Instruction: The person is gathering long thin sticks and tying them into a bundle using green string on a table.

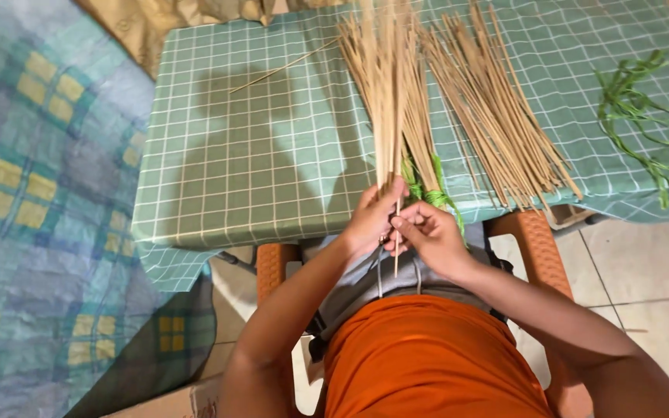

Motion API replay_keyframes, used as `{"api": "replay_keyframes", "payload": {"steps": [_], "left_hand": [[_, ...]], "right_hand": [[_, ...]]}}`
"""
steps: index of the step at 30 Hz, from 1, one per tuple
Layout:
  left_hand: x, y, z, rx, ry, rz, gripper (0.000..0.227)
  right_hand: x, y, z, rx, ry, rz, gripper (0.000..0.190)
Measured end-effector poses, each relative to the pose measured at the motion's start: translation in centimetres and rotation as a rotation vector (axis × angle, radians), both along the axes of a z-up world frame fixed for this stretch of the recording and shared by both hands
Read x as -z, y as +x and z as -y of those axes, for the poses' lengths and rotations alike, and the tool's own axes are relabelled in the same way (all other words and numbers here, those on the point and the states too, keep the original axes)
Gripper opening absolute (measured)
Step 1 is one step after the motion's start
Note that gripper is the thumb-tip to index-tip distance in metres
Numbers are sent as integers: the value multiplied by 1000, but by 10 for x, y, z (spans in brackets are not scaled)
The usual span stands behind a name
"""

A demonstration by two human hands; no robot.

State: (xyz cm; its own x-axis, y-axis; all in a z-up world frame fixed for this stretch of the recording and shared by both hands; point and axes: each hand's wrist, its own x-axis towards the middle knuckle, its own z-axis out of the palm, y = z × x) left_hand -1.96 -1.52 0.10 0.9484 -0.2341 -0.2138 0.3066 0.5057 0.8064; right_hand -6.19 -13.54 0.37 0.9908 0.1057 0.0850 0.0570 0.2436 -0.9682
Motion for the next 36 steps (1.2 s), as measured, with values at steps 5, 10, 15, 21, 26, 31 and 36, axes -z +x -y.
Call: {"api": "replay_keyframes", "payload": {"steps": [5,10,15,21,26,31,36], "left_hand": [[-20,-6,-8,-53,117,60,42],[14,20,-10,-60,189,151,52],[8,15,-17,-120,179,303,48],[-3,20,-28,-59,-103,142,53],[-1,23,-33,-11,-333,25,65],[4,28,-32,-4,-300,27,62],[-3,27,-33,-42,-241,-24,59]], "right_hand": [[10,3,7,-10,-84,33,13],[16,0,11,-74,-159,48,34],[33,1,14,-146,-308,71,35],[33,1,15,-298,-510,293,39],[18,-2,19,-407,-598,398,37],[18,-1,21,-361,-660,519,31],[36,4,26,-279,-667,732,28]]}}
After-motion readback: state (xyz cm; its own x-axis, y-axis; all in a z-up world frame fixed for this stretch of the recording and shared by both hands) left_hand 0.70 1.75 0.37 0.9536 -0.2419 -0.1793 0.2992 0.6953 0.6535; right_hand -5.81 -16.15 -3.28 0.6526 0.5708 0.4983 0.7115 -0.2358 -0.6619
